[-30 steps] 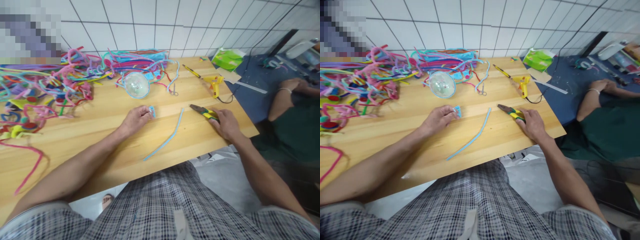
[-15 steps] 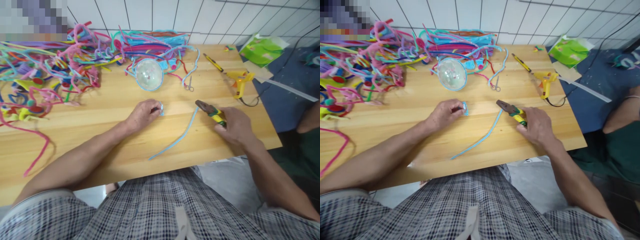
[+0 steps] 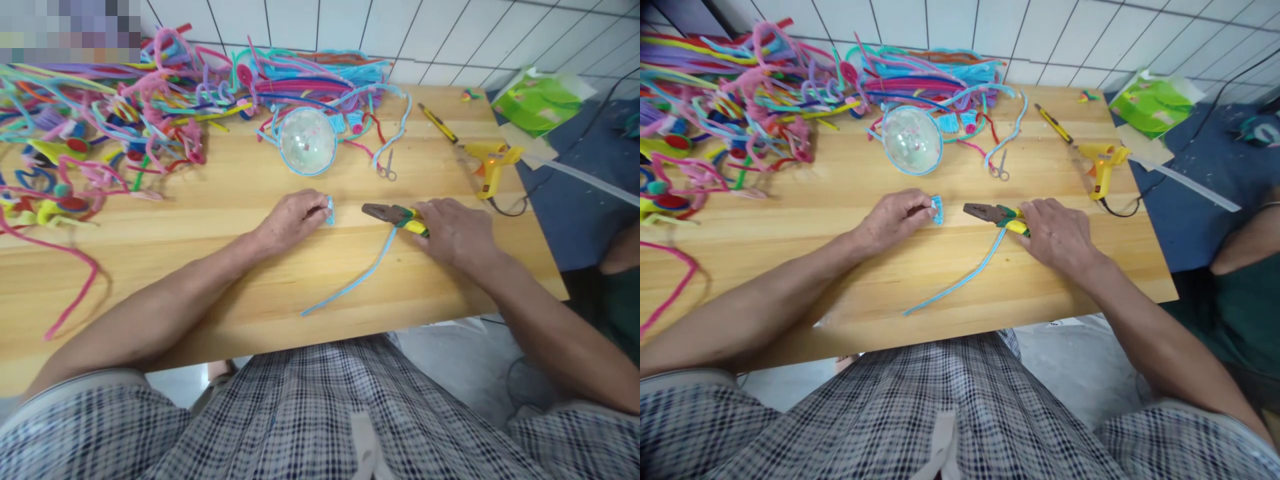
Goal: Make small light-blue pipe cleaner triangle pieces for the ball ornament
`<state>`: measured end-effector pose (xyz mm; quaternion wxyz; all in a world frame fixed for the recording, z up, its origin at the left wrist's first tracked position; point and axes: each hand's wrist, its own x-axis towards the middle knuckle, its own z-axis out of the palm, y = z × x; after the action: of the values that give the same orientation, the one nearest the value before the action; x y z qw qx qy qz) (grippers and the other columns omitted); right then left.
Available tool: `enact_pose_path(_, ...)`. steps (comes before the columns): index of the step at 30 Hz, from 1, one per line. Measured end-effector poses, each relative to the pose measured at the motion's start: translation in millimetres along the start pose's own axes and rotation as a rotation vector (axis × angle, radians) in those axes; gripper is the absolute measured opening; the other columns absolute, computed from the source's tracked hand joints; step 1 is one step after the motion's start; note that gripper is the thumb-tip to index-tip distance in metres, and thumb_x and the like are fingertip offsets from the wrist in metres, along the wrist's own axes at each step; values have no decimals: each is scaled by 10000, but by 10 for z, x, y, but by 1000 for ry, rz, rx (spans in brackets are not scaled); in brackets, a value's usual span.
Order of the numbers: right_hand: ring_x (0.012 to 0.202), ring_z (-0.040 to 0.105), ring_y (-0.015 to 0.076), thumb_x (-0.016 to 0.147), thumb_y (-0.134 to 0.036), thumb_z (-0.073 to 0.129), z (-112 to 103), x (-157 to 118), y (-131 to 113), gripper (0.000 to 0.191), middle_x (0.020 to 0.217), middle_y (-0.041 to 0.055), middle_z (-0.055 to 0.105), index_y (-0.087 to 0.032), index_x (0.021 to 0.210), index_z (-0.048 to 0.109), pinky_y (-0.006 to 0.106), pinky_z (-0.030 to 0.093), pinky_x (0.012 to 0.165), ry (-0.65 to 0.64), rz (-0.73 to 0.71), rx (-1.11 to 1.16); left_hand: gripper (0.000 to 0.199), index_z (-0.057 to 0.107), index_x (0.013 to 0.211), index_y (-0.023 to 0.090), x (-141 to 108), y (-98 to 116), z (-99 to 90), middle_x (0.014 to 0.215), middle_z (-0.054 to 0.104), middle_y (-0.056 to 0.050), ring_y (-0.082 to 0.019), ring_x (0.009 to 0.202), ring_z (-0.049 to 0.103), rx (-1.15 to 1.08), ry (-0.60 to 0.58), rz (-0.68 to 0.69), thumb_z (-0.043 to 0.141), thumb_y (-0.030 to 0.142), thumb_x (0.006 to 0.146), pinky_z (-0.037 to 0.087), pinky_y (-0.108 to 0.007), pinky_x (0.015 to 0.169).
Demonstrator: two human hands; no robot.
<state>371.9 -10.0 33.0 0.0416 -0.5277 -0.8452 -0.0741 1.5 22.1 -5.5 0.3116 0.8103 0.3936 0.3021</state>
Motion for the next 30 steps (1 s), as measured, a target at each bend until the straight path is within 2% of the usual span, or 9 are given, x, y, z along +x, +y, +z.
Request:
enact_pose_path(5, 1043, 719, 368, 976, -410, 763, 22, 220, -49, 324, 1137, 190, 853, -219, 1238, 750, 382, 338, 648, 74, -40, -70, 213, 729, 926, 213, 3, -33, 6, 890, 721, -48, -193, 810, 626, -12, 24, 3, 608, 319, 1065, 489, -324, 830)
enact_pose_path(10, 1175, 722, 417, 975, -419, 762, 76, 349, -4, 297, 1182, 219, 851, -212, 1188, 757, 466, 554, 831, 139, -36, 92, 121, 761, 1009, 207, -5, -35, 19, 987, 761, -58, -186, 828, 644, -48, 66, -5, 681, 297, 1027, 515, -320, 835)
enact_pose_path(13, 1084, 774, 383, 958, -391, 682, -73, 357, -9, 267, 1147, 179, 861, -215, 1131, 784, 557, 627, 944, 107, 152, 383, 115, 728, 989, 218, -18, 55, 5, 1037, 774, -77, -198, 839, 643, -78, 217, -12, 766, 326, 1004, 525, -341, 834)
enact_pose_path(16, 962, 813, 335, 920, -425, 670, -311, 331, -126, 280, 1064, 127, 863, -232, 1083, 791, 476, 686, 743, -64, 375, 992, 213, 671, 899, 234, -60, 261, -11, 980, 760, -77, -217, 867, 643, -131, 353, 13, 755, 372, 1037, 524, -365, 854)
enact_pose_path(18, 961, 832, 337, 854, -442, 727, -435, 315, -274, 310, 1046, 126, 869, -231, 1069, 799, 418, 675, 627, -171, 424, 1357, 194, 686, 997, 229, -113, 438, 4, 998, 758, -61, -194, 848, 646, -199, 310, 7, 705, 409, 1068, 530, -350, 829)
enact_pose_path(21, 988, 841, 329, 786, -438, 795, -508, 317, -560, 339, 1033, 117, 875, -226, 1050, 808, 368, 668, 595, -212, 420, 1663, 298, 664, 1167, 207, -208, 677, 74, 1109, 784, -66, -146, 759, 619, -357, 65, -40, 673, 492, 1084, 531, -324, 758)
enact_pose_path(24, 964, 833, 283, 792, -440, 823, -491, 353, -861, 318, 1062, 100, 873, -227, 1027, 804, 342, 675, 659, -164, 399, 1798, 406, 663, 1143, 209, -266, 816, 150, 1151, 779, -78, -168, 837, 661, -550, -134, -164, 668, 610, 1076, 549, -307, 727)
enact_pose_path(26, 956, 820, 269, 807, -465, 836, -466, 377, -1036, 336, 1087, 95, 865, -232, 1047, 801, 345, 680, 688, -158, 363, 1849, 412, 663, 993, 209, -279, 857, 176, 928, 721, -19, -165, 784, 624, -567, -213, -225, 700, 615, 1055, 527, -295, 700)
enact_pose_path(30, 850, 764, 239, 843, -563, 871, -402, 347, -1258, 529, 1191, 94, 845, -260, 1269, 790, 313, 609, 545, -238, 248, 1869, 359, 696, 920, 198, -299, 882, 201, 900, 752, -25, -183, 837, 683, -492, -235, -181, 585, 469, 1126, 554, -317, 800)
